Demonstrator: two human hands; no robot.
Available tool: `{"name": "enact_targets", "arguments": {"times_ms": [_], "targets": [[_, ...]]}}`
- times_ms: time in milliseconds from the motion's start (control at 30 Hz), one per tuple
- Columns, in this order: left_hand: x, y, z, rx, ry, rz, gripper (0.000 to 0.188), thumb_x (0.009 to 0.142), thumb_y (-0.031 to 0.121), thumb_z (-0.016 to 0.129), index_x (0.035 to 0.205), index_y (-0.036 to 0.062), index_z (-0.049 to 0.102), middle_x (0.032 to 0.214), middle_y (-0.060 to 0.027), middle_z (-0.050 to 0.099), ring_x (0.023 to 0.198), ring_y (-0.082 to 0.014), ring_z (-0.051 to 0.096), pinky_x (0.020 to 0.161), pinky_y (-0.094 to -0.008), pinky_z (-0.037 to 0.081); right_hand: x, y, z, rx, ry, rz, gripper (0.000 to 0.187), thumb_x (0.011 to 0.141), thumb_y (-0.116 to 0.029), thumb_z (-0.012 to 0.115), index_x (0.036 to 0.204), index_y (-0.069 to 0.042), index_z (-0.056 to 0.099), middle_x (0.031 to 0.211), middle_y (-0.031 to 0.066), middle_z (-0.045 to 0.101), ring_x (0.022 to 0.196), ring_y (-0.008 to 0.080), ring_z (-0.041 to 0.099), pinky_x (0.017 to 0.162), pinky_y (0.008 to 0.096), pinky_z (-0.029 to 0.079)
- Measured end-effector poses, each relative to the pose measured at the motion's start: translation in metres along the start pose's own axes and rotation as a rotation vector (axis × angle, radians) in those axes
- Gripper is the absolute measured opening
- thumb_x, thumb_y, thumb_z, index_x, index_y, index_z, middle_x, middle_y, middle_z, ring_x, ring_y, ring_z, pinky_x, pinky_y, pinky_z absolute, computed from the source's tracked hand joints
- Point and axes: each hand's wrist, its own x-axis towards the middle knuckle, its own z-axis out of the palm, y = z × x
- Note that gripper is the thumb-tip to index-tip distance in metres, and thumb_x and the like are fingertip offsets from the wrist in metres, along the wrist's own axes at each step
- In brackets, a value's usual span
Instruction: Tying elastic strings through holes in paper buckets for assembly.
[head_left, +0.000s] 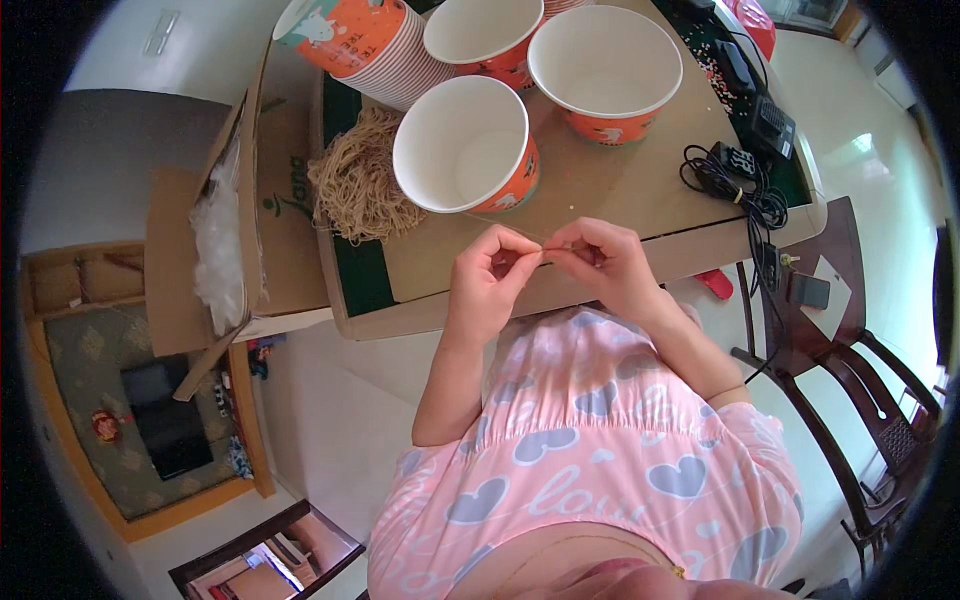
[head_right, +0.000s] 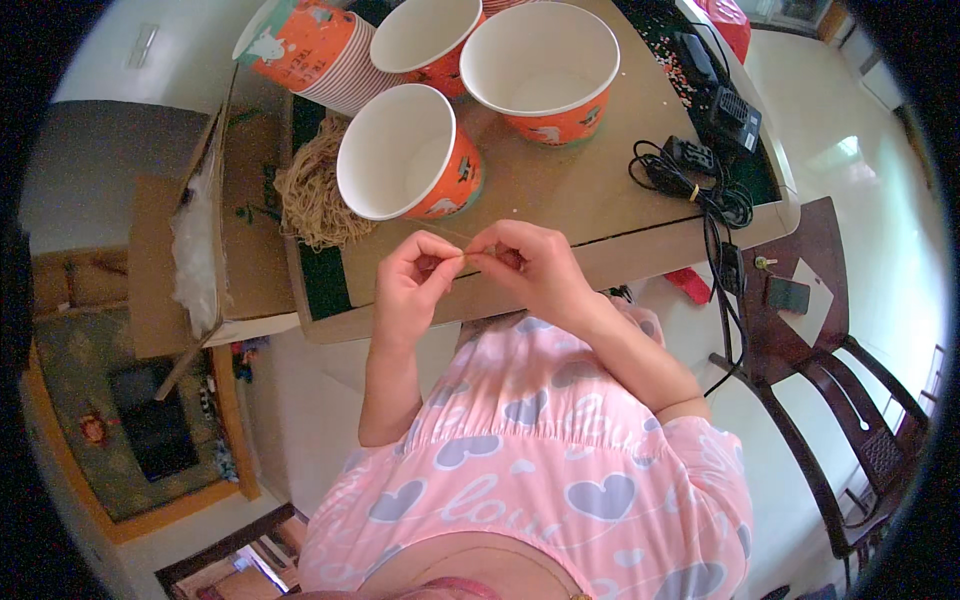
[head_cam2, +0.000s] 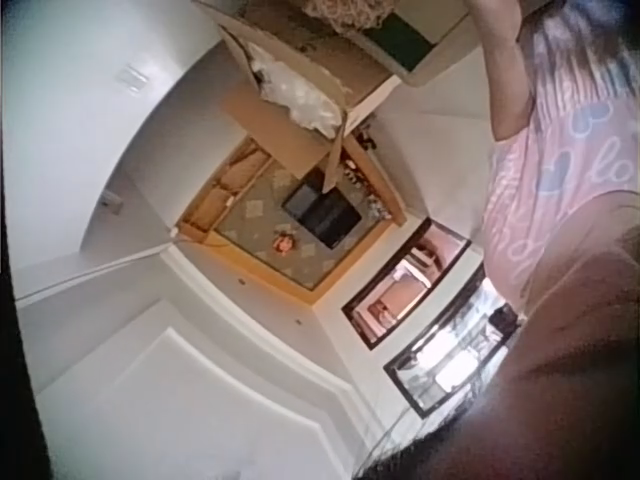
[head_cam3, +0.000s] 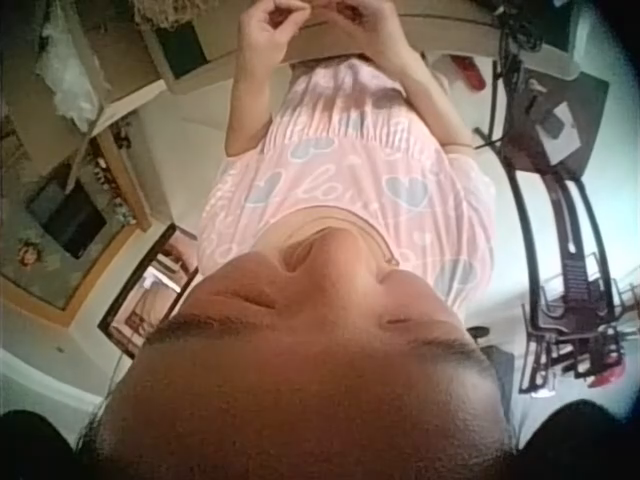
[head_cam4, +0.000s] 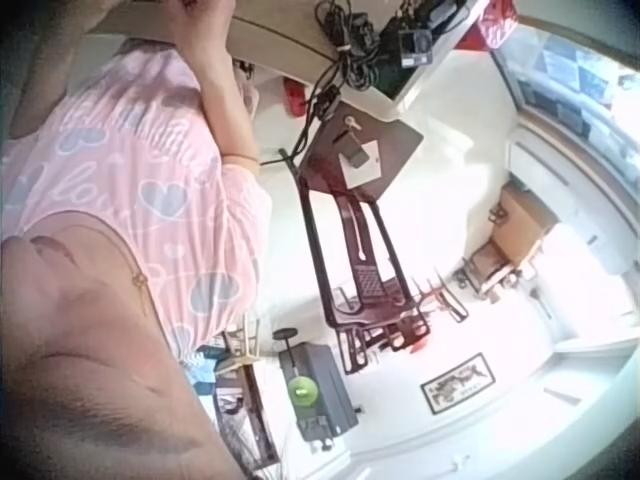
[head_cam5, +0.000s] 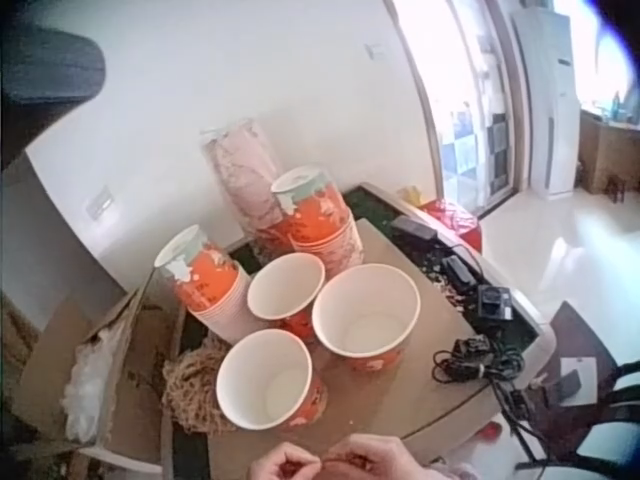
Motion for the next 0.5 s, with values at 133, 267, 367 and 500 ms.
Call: {"name": "enact_targets", "arguments": {"times_ms": [133,267,367,500], "targets": [[-0.002,0.001,-0.002,0.027,0.029,0.018,0.005,0.086,0.0,0.064,0.085,0.0027,0.06,0.079,0.0024,0.06,0.065,-0.0023,0.053,0.058,-0.0178,0.043,0.001,-0.007,0.001,0.001,0.027,0.037,0.006,0.085,0.002,0.066,0.09,0.0,0.063,0.07,-0.0058,0.05,0.059,-0.0002,0.038,0.052,0.0175,0.031],[0.0,0.004,-0.016,-0.023,0.201,0.012,0.004,0.087,0.002,0.065,0.086,0.004,0.062,0.073,0.0036,0.059,0.062,-0.002,0.051,0.056,-0.017,0.041,0.006,0.0,-0.003,0.042,0.157,0.041,0.006,0.085,0.002,0.065,0.089,-0.001,0.063,0.064,-0.009,0.04,0.057,-0.0003,0.031,0.05,0.0176,0.025],[0.002,0.003,-0.024,0.022,0.327,0.125,0.004,0.086,0.002,0.067,0.088,0.0039,0.064,0.064,0.004,0.055,0.053,-0.0018,0.047,0.047,-0.0163,0.033,0.007,0.002,-0.005,0.029,0.169,0.04,0.005,0.085,0.001,0.065,0.088,-0.001,0.062,0.064,-0.0093,0.039,0.057,0.0001,0.031,0.05,0.0182,0.025],[0.013,0.008,-0.041,0.283,0.459,0.336,0.004,0.086,0.003,0.067,0.088,0.0026,0.064,0.077,0.0011,0.059,0.066,-0.0041,0.052,0.057,-0.0169,0.04,0.011,0.002,-0.006,0.022,0.184,0.031,0.005,0.086,0.001,0.065,0.088,-0.002,0.061,0.064,-0.0095,0.039,0.057,0.0001,0.031,0.051,0.0182,0.025]]}}
